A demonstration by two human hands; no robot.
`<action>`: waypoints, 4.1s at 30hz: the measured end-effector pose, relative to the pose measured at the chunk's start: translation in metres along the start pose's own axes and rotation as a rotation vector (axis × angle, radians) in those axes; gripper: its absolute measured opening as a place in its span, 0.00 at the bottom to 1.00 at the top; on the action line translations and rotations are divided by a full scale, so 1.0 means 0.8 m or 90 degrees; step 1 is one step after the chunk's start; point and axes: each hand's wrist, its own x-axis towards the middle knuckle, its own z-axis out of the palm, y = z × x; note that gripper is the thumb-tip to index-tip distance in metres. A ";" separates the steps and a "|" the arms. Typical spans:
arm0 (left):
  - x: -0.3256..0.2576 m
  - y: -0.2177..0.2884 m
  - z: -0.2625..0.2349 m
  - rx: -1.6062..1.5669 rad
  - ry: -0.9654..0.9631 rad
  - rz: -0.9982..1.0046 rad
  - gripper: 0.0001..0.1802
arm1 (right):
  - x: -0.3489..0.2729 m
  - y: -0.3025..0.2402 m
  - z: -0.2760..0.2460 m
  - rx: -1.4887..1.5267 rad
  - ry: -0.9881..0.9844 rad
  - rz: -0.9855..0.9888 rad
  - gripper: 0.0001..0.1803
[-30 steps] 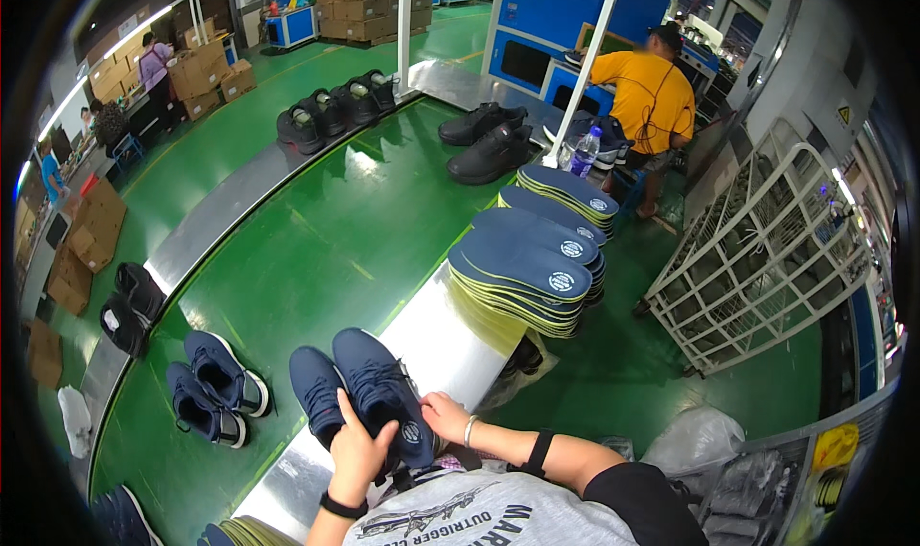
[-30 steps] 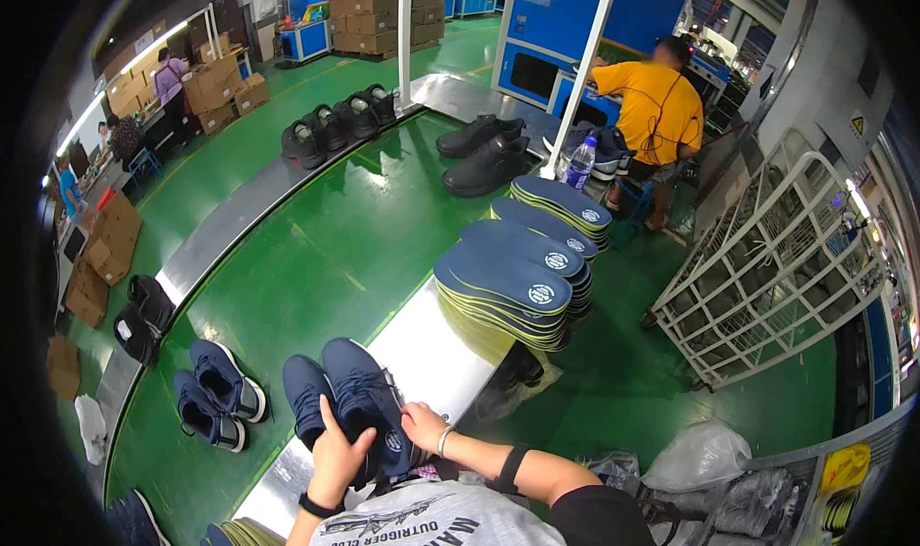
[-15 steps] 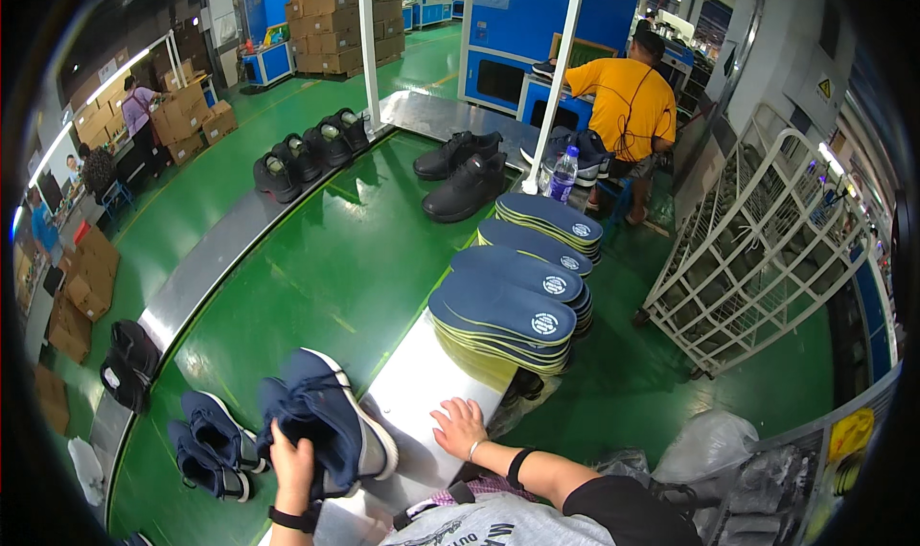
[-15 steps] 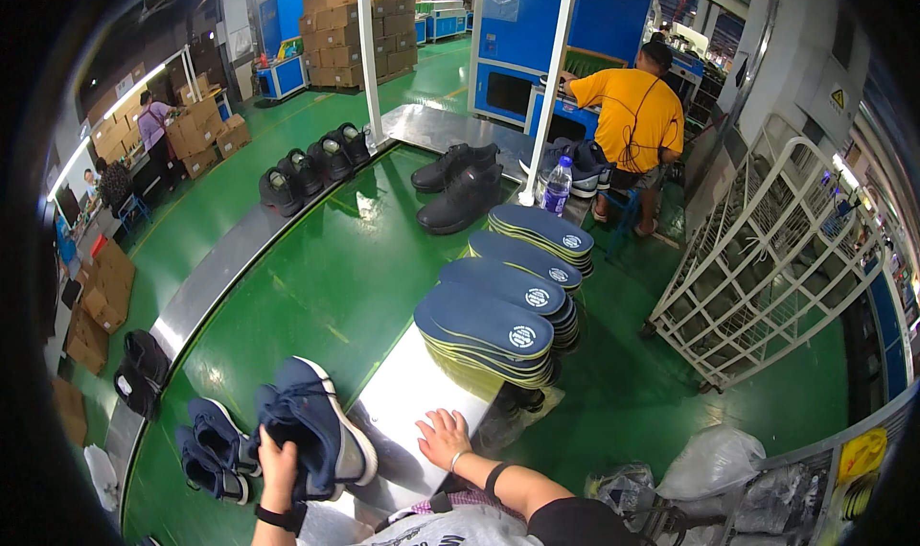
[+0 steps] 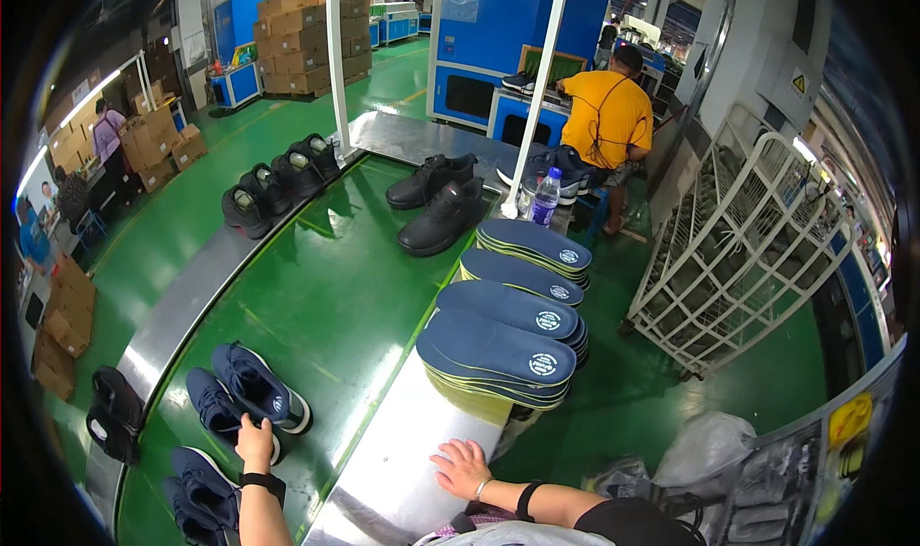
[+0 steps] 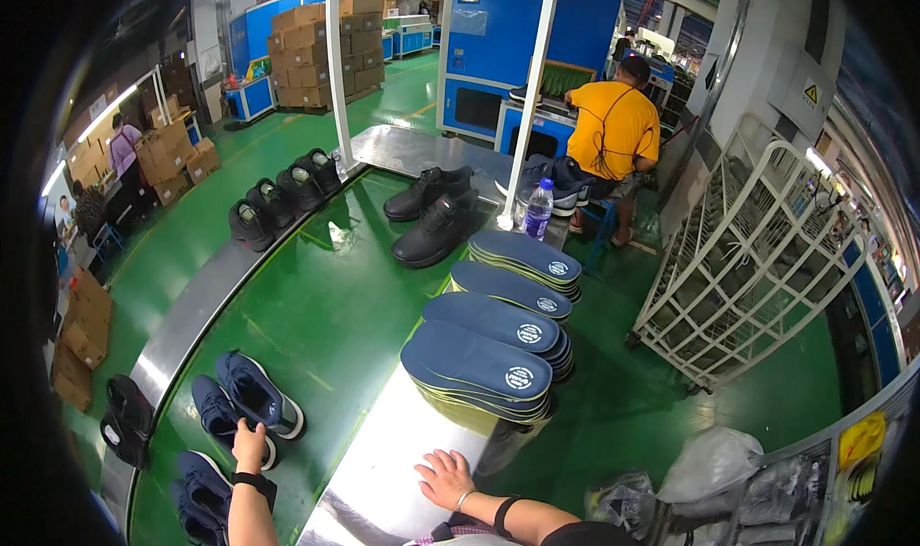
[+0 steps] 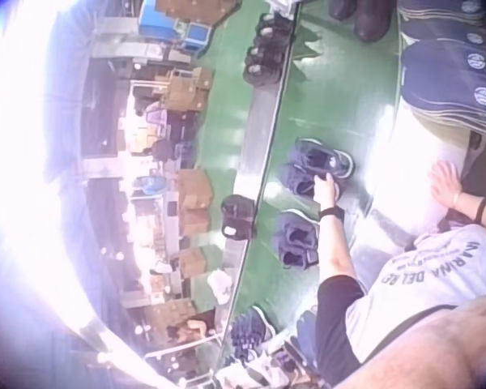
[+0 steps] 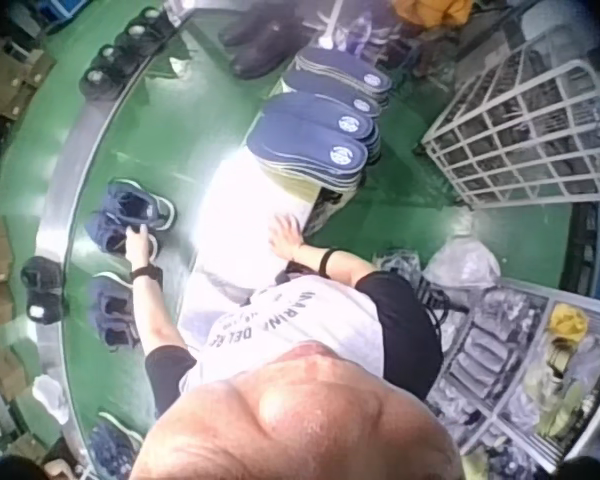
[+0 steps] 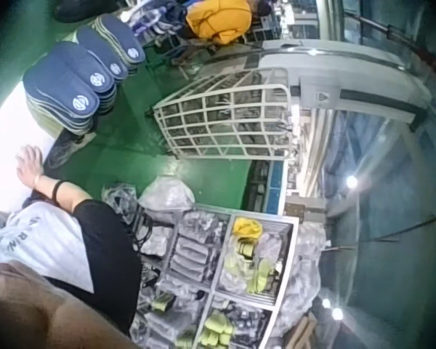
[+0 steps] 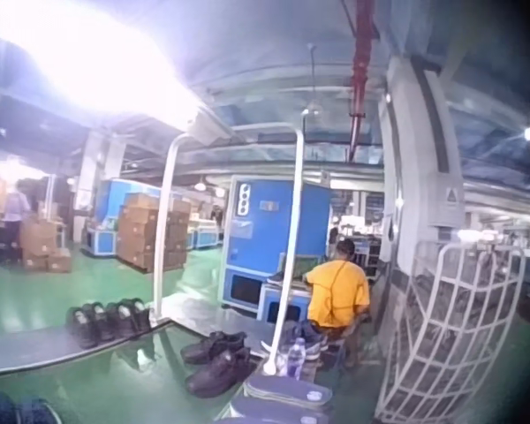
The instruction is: Inserting insoles into pairs of blue and black sneakers on a factory conveyor line.
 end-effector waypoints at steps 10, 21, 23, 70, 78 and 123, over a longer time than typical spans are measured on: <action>-0.181 0.164 -0.218 -0.892 -0.293 0.510 0.29 | 0.002 0.006 -0.001 -0.032 -0.016 0.001 0.18; -0.392 0.274 -0.307 -1.521 -0.805 1.393 0.53 | 0.004 0.002 0.005 -0.021 0.021 -0.038 0.18; -0.360 0.248 -0.360 -1.184 -1.366 1.010 0.49 | 0.002 0.007 0.005 -0.021 0.033 -0.028 0.18; -0.533 -0.179 -0.010 -0.504 -0.383 -0.172 0.12 | -0.072 0.064 -0.050 0.269 -0.465 -0.276 0.19; -0.797 -0.134 0.038 -1.013 -0.624 -0.765 0.13 | 0.010 -0.024 0.003 0.100 -0.903 -0.668 0.16; -0.604 -0.083 -0.056 -0.391 -0.585 -0.029 0.15 | -0.226 0.144 -0.195 0.324 -0.520 0.063 0.15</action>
